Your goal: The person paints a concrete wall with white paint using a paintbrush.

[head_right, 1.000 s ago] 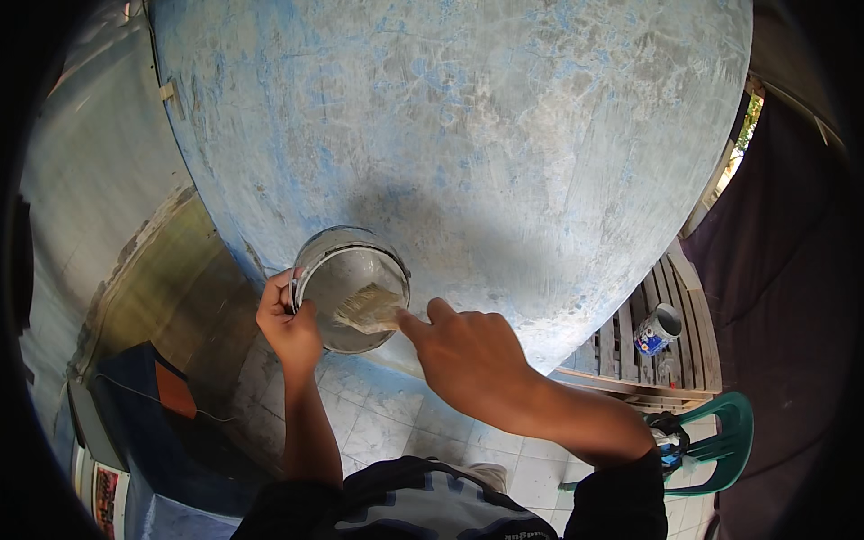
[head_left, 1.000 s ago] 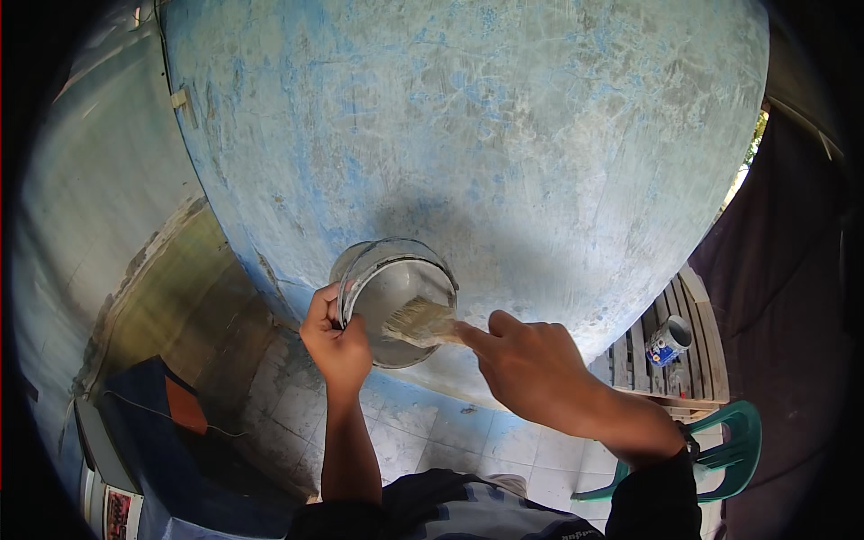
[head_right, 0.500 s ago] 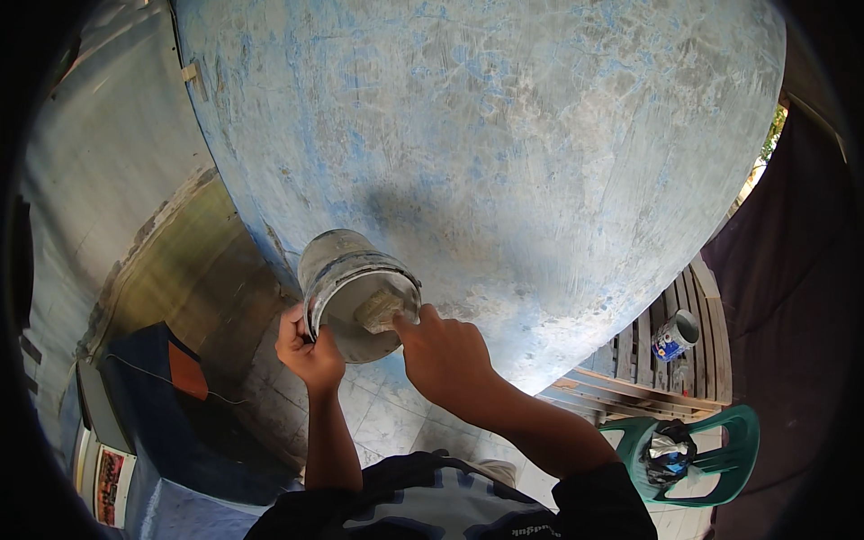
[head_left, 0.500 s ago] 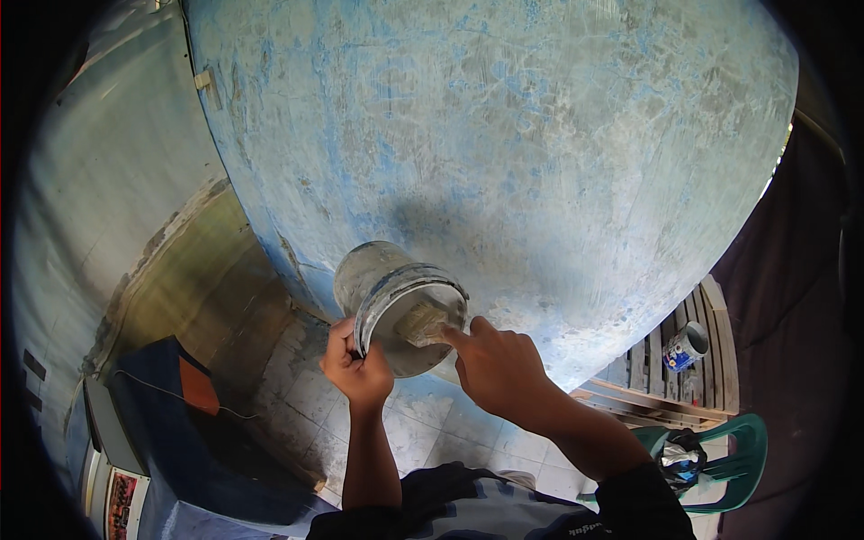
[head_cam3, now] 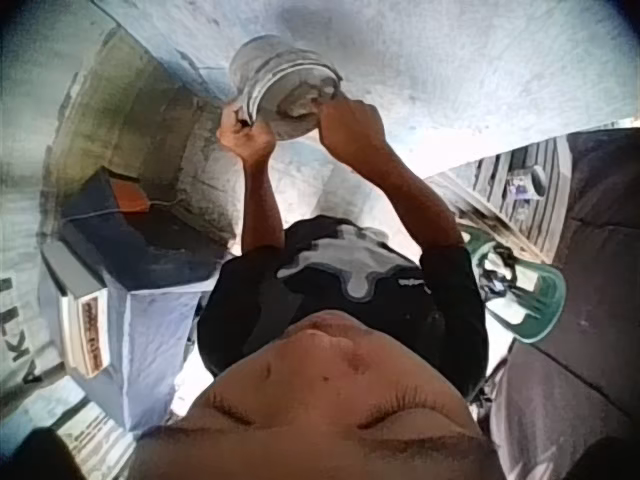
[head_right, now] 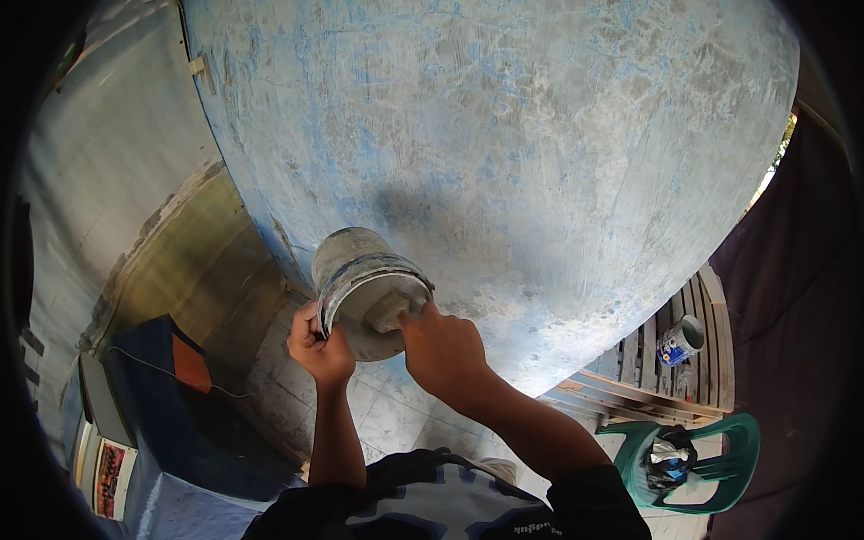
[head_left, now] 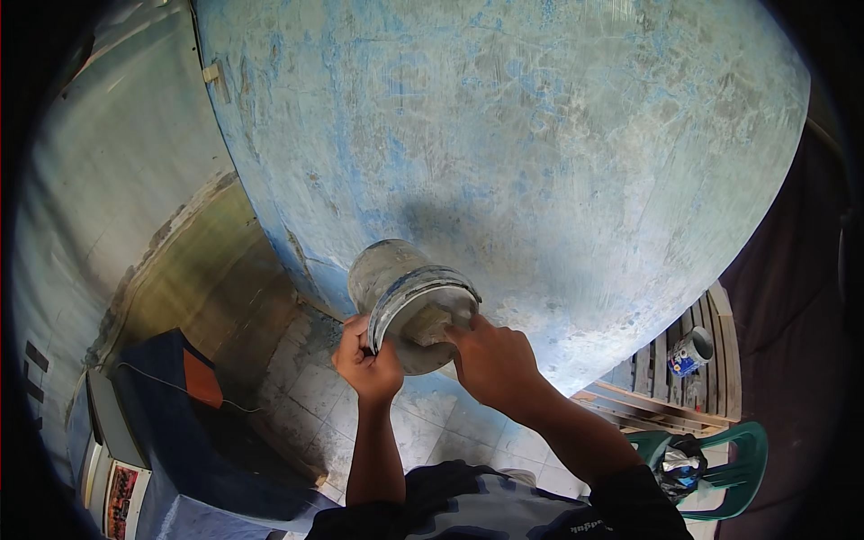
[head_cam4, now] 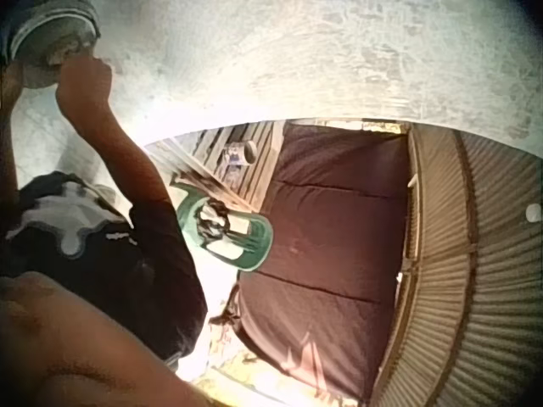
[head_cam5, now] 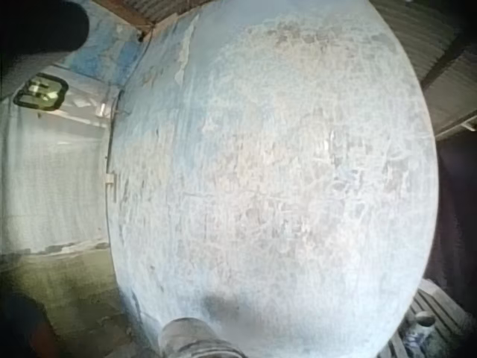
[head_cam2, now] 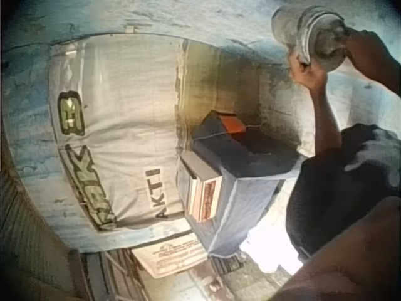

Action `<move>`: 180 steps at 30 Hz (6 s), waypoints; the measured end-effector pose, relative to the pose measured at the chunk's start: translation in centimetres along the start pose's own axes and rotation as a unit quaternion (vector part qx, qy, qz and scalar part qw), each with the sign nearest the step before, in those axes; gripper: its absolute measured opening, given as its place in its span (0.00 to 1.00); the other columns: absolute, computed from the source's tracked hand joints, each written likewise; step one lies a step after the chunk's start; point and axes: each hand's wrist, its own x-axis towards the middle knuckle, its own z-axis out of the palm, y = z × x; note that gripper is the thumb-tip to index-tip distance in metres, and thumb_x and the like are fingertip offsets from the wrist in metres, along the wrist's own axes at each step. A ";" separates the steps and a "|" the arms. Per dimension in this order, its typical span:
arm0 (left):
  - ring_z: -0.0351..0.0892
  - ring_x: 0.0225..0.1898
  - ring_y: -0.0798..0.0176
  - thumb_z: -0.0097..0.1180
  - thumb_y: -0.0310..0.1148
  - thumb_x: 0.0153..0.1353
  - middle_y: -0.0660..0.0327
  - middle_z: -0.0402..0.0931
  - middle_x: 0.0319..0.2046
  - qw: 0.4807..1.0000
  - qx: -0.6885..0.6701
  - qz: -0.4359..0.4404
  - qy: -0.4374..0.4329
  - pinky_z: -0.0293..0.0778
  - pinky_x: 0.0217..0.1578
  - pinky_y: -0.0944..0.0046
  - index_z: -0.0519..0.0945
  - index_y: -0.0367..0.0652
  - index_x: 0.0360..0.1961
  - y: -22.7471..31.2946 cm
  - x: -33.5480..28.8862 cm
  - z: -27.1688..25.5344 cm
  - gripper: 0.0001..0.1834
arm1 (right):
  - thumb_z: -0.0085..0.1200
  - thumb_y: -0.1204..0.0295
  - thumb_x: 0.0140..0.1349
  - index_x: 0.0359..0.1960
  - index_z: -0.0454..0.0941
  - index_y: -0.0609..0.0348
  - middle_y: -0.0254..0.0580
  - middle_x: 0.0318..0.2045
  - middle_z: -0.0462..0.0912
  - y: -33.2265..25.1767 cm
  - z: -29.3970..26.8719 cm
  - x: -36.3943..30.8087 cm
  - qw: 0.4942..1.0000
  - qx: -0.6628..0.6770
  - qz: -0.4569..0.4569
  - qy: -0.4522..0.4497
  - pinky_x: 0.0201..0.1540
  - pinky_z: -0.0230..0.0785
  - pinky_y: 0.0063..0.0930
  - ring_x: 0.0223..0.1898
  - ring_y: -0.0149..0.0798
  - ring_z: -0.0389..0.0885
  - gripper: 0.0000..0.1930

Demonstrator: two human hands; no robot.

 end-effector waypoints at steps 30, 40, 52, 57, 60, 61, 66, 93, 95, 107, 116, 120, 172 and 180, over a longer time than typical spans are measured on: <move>0.76 0.32 0.77 0.52 0.13 0.57 0.64 0.81 0.30 0.989 -0.087 -0.113 0.027 0.71 0.38 0.75 0.80 0.29 0.46 -0.7 -1.4 2.9 0.15 | 0.53 0.70 0.71 0.58 0.82 0.62 0.29 0.23 0.76 6.3 2.4 -3.8 0.846 0.508 0.161 -0.025 0.24 0.61 0.21 0.20 0.23 0.65 0.17; 0.78 0.35 0.75 0.50 0.10 0.56 0.62 0.83 0.33 0.971 -0.159 -0.176 -0.008 0.72 0.42 0.74 0.78 0.27 0.47 -0.7 -1.1 4.0 0.17 | 0.55 0.71 0.72 0.57 0.81 0.66 0.30 0.26 0.77 8.7 3.4 -5.0 0.713 0.673 0.196 -0.022 0.25 0.61 0.17 0.23 0.22 0.67 0.16; 0.80 0.26 0.70 0.50 0.13 0.51 0.56 0.84 0.26 0.950 -0.130 -0.093 -0.270 0.72 0.32 0.68 0.80 0.33 0.44 5.3 8.6 9.9 0.18 | 0.56 0.81 0.68 0.57 0.81 0.66 0.32 0.34 0.83 12.5 -8.6 -9.7 0.848 0.486 0.080 0.195 0.40 0.71 0.20 0.34 0.23 0.76 0.16; 0.81 0.33 0.34 0.53 0.21 0.50 0.44 0.82 0.28 0.917 0.043 0.044 -0.393 0.76 0.38 0.45 0.78 0.35 0.37 10.0 13.9 13.8 0.11 | 0.57 0.83 0.67 0.55 0.82 0.65 0.30 0.34 0.83 13.6 -13.5 -12.2 0.870 0.425 0.079 0.236 0.38 0.68 0.18 0.34 0.21 0.74 0.15; 0.81 0.33 0.33 0.53 0.21 0.50 0.42 0.81 0.28 0.888 0.069 0.098 -0.443 0.75 0.37 0.43 0.76 0.34 0.35 10.9 15.3 16.7 0.09 | 0.57 0.83 0.67 0.55 0.83 0.65 0.30 0.33 0.82 14.2 -15.7 -13.3 0.875 0.395 0.089 0.266 0.38 0.68 0.17 0.34 0.20 0.74 0.15; 0.80 0.34 0.32 0.52 0.22 0.50 0.41 0.80 0.27 0.878 0.061 0.116 -0.460 0.75 0.38 0.42 0.76 0.34 0.33 11.2 15.7 17.7 0.08 | 0.58 0.83 0.67 0.55 0.83 0.65 0.30 0.33 0.82 14.4 -16.5 -13.4 0.880 0.377 0.085 0.276 0.37 0.67 0.18 0.33 0.20 0.73 0.15; 0.79 0.34 0.33 0.54 0.24 0.49 0.39 0.79 0.28 0.845 0.100 0.111 -0.514 0.73 0.36 0.45 0.76 0.32 0.30 14.2 17.6 22.1 0.07 | 0.58 0.81 0.67 0.56 0.83 0.64 0.29 0.32 0.82 15.4 -20.8 -12.7 0.847 0.367 0.036 0.383 0.35 0.66 0.19 0.31 0.21 0.73 0.16; 0.77 0.27 0.54 0.59 0.23 0.46 0.48 0.79 0.25 0.839 0.064 0.121 -0.527 0.71 0.31 0.56 0.79 0.32 0.28 21.1 19.8 28.5 0.07 | 0.48 0.78 0.62 0.60 0.73 0.67 0.56 0.31 0.83 22.6 -36.6 -3.1 0.795 -0.331 0.153 0.485 0.30 0.79 0.47 0.29 0.55 0.87 0.22; 0.77 0.27 0.55 0.59 0.22 0.46 0.48 0.79 0.25 0.847 0.050 0.109 -0.517 0.71 0.32 0.56 0.79 0.32 0.28 20.5 19.8 28.0 0.06 | 0.48 0.77 0.64 0.61 0.72 0.69 0.55 0.29 0.83 24.1 -33.7 -2.4 0.794 -0.352 0.172 0.464 0.26 0.78 0.44 0.26 0.50 0.87 0.22; 0.81 0.29 0.43 0.54 0.21 0.47 0.43 0.80 0.27 0.866 0.024 0.097 -0.490 0.73 0.32 0.52 0.77 0.32 0.27 19.3 18.8 27.5 0.04 | 0.52 0.79 0.58 0.66 0.73 0.61 0.57 0.31 0.82 20.2 -31.5 -7.5 0.853 -0.267 0.212 0.394 0.32 0.78 0.49 0.28 0.58 0.86 0.30; 0.80 0.27 0.46 0.55 0.21 0.47 0.44 0.80 0.25 0.877 -0.014 0.084 -0.474 0.72 0.31 0.54 0.78 0.32 0.27 18.7 17.4 27.6 0.04 | 0.48 0.77 0.65 0.58 0.74 0.73 0.55 0.26 0.84 23.7 -24.1 -5.7 0.843 -0.330 0.241 0.351 0.24 0.80 0.39 0.24 0.49 0.87 0.20; 0.76 0.26 0.57 0.56 0.18 0.46 0.50 0.78 0.23 0.875 -0.004 0.058 -0.481 0.70 0.30 0.59 0.76 0.33 0.26 19.2 18.2 26.7 0.04 | 0.48 0.78 0.63 0.56 0.76 0.71 0.55 0.26 0.84 21.3 -27.9 -8.5 0.880 -0.312 0.203 0.295 0.29 0.80 0.44 0.28 0.54 0.87 0.19; 0.68 0.25 0.67 0.61 0.16 0.42 0.59 0.71 0.20 0.875 -0.050 0.072 -0.475 0.67 0.31 0.63 0.69 0.36 0.23 21.9 18.0 25.7 0.12 | 0.53 0.77 0.60 0.47 0.83 0.65 0.57 0.41 0.87 18.2 -36.5 -6.5 0.889 -0.300 0.307 0.158 0.46 0.81 0.44 0.44 0.55 0.88 0.14; 0.71 0.25 0.64 0.62 0.17 0.42 0.58 0.72 0.21 0.871 -0.051 0.076 -0.483 0.67 0.31 0.61 0.72 0.35 0.24 21.3 17.1 26.5 0.10 | 0.50 0.78 0.62 0.54 0.78 0.66 0.52 0.26 0.85 22.6 -33.0 -6.7 0.848 -0.407 0.185 0.285 0.31 0.81 0.43 0.29 0.50 0.88 0.18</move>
